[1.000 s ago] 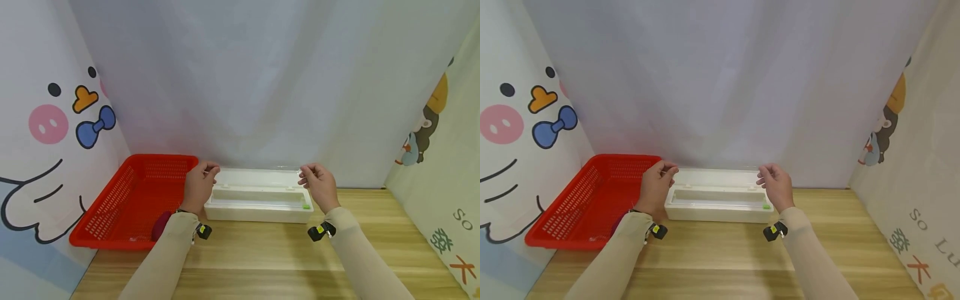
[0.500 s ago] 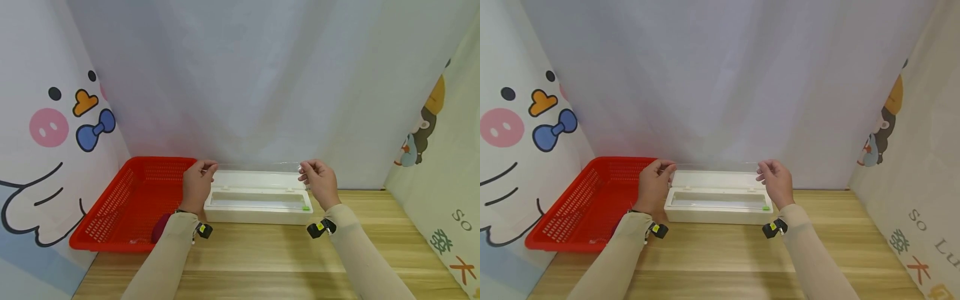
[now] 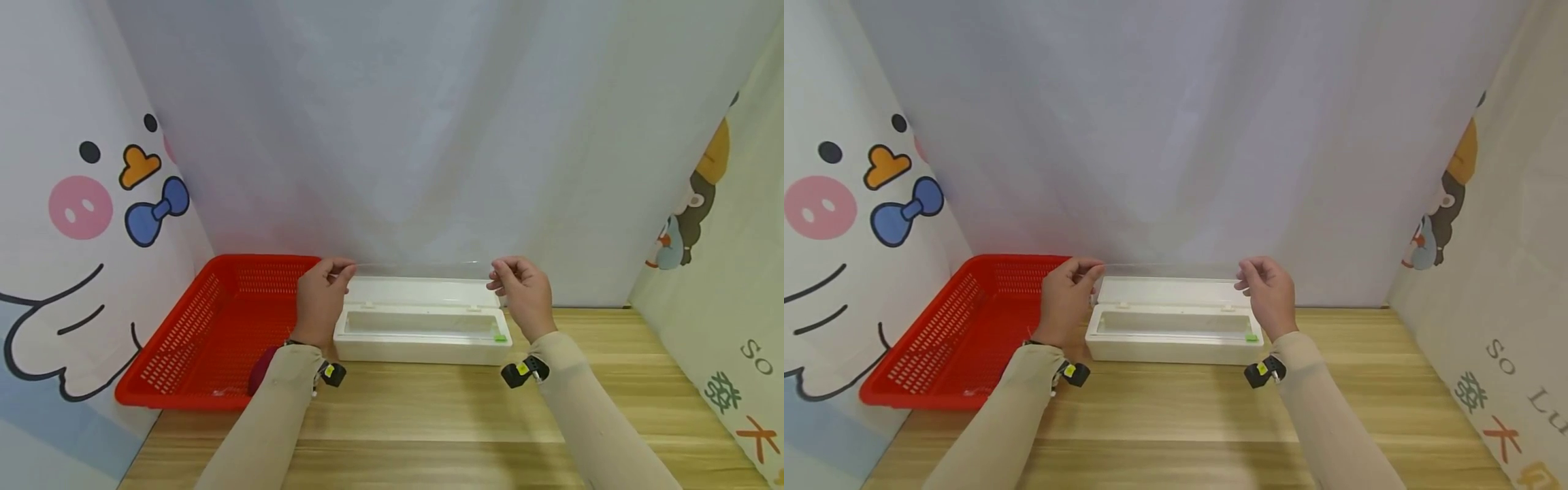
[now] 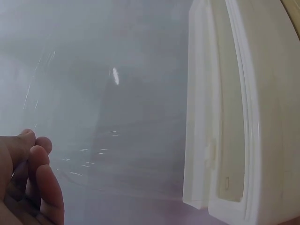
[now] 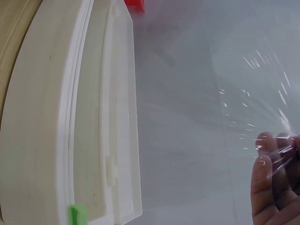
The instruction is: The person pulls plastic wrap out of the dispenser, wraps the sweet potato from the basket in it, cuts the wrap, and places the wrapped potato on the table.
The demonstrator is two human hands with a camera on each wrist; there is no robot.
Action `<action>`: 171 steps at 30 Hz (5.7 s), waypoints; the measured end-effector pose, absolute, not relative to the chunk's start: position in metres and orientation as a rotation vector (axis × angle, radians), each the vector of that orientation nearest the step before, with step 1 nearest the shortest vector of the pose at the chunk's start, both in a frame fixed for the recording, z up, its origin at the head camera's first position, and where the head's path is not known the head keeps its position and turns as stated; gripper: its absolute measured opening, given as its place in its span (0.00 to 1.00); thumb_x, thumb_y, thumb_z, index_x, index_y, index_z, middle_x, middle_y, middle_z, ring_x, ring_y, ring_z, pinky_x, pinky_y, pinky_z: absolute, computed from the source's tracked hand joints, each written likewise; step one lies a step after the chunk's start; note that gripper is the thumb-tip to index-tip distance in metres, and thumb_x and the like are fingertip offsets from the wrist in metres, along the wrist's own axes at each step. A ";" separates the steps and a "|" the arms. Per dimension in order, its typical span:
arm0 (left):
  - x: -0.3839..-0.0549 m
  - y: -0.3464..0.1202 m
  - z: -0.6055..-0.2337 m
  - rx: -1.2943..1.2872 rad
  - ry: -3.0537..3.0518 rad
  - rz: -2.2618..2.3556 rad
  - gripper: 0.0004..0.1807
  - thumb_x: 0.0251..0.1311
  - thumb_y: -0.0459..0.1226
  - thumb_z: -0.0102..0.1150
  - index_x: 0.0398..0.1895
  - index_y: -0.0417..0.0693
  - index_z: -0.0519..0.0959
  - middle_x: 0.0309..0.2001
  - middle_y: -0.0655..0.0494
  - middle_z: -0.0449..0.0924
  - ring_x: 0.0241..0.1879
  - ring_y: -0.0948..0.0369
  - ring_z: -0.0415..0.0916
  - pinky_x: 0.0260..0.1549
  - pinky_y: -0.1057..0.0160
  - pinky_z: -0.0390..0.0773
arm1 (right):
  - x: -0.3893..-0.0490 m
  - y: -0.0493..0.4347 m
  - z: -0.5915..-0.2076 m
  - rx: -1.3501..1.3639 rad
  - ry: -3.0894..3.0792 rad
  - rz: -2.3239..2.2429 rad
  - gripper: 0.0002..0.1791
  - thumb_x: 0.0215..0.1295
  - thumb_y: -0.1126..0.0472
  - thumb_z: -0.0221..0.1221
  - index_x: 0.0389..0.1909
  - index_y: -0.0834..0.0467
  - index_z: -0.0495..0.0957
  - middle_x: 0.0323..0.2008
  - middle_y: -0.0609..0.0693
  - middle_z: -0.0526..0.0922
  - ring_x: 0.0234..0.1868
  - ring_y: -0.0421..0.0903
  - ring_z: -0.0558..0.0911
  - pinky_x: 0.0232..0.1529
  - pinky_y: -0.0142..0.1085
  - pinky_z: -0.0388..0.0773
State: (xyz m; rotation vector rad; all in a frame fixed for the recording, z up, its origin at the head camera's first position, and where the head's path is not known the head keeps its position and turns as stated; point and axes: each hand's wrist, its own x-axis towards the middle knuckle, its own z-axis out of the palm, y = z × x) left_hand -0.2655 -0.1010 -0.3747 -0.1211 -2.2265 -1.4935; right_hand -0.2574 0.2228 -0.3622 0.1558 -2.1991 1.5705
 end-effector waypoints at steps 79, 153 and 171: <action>-0.263 -0.097 -0.343 -0.292 -2.084 -1.446 0.10 0.62 0.47 0.58 0.42 0.57 0.83 0.28 0.59 0.77 0.23 0.61 0.70 0.17 0.63 0.69 | -0.249 0.221 -0.327 0.167 -2.106 1.547 0.13 0.68 0.56 0.54 0.41 0.62 0.78 0.33 0.59 0.81 0.30 0.42 0.83 0.34 0.29 0.78; -0.214 -0.106 -0.288 -0.354 -1.927 -1.406 0.09 0.60 0.35 0.61 0.41 0.41 0.83 0.33 0.46 0.80 0.23 0.58 0.66 0.20 0.69 0.65 | -0.222 0.218 -0.315 0.378 -1.945 1.687 0.11 0.67 0.58 0.56 0.42 0.63 0.79 0.32 0.58 0.81 0.28 0.47 0.83 0.32 0.33 0.81; -0.172 -0.151 -0.326 -0.584 -2.102 -1.378 0.07 0.59 0.31 0.61 0.40 0.43 0.82 0.26 0.57 0.77 0.23 0.63 0.66 0.19 0.70 0.67 | -0.148 0.217 -0.371 0.765 -1.993 1.865 0.08 0.68 0.74 0.48 0.43 0.71 0.75 0.30 0.60 0.79 0.26 0.47 0.82 0.25 0.41 0.80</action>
